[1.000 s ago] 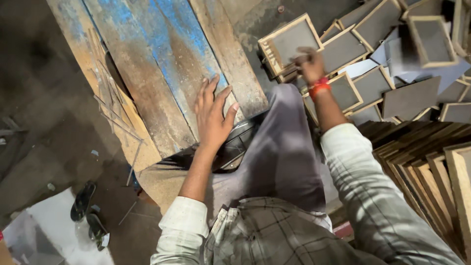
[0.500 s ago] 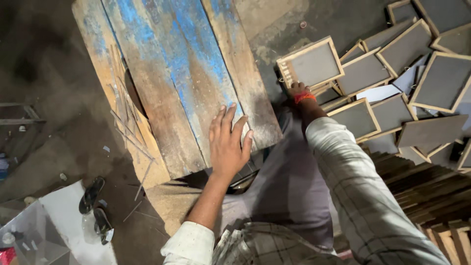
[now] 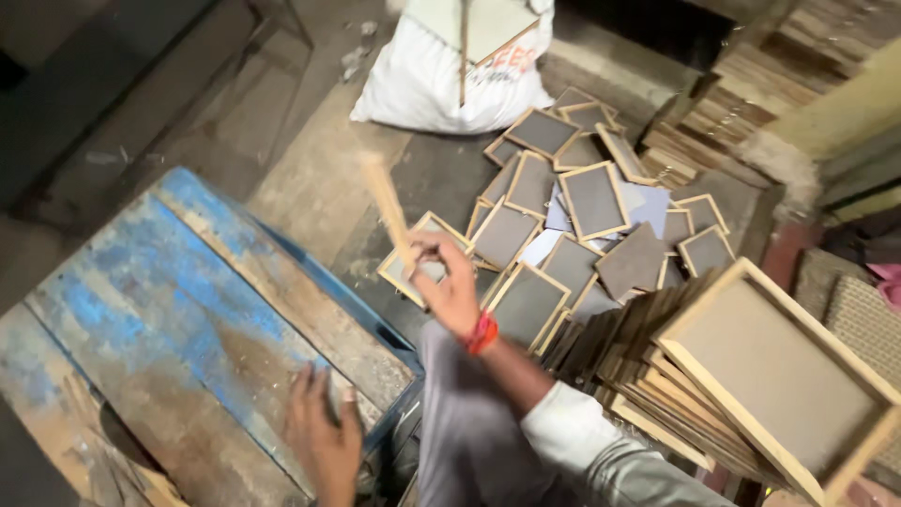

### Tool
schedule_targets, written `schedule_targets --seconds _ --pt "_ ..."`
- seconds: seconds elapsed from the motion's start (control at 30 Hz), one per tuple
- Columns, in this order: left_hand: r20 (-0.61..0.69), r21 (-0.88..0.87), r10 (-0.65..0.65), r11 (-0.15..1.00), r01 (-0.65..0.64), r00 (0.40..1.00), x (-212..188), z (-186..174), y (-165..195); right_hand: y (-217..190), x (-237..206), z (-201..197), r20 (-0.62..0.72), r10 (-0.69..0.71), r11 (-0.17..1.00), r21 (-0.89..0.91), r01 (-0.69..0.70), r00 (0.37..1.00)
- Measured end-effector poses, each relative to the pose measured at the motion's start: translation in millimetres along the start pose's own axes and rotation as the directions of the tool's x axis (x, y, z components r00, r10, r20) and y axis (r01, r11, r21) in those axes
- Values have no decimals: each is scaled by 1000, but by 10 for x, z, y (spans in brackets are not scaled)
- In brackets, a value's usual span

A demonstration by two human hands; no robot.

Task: The person repeatedly picks up small wooden frames and rubs their edges against a stationary sanding surface. They handle the frames one at a time, turning them over to sand multiple sides, then place them into a growing pile on the floor.

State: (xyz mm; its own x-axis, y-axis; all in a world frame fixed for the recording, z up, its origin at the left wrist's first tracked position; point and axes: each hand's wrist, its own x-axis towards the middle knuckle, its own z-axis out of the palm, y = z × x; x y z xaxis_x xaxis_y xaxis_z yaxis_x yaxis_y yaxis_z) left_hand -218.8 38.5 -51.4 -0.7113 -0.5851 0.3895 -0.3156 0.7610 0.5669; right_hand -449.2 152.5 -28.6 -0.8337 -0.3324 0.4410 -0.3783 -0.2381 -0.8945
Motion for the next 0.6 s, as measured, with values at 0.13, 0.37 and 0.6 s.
schedule_targets --seconds 0.13,0.37,0.6 --pt "-246 -273 -90 962 20 965 -38 -213 32 -896 -229 -235 167 -172 981 122 153 971" --pt "-154 -161 -303 947 278 941 -516 -622 -206 -1452 -451 -167 356 105 757 577 -307 929" --pt "-350 -817 -514 576 13 783 -1299 -226 -522 -554 -1006 238 442 293 908 148 -391 848"
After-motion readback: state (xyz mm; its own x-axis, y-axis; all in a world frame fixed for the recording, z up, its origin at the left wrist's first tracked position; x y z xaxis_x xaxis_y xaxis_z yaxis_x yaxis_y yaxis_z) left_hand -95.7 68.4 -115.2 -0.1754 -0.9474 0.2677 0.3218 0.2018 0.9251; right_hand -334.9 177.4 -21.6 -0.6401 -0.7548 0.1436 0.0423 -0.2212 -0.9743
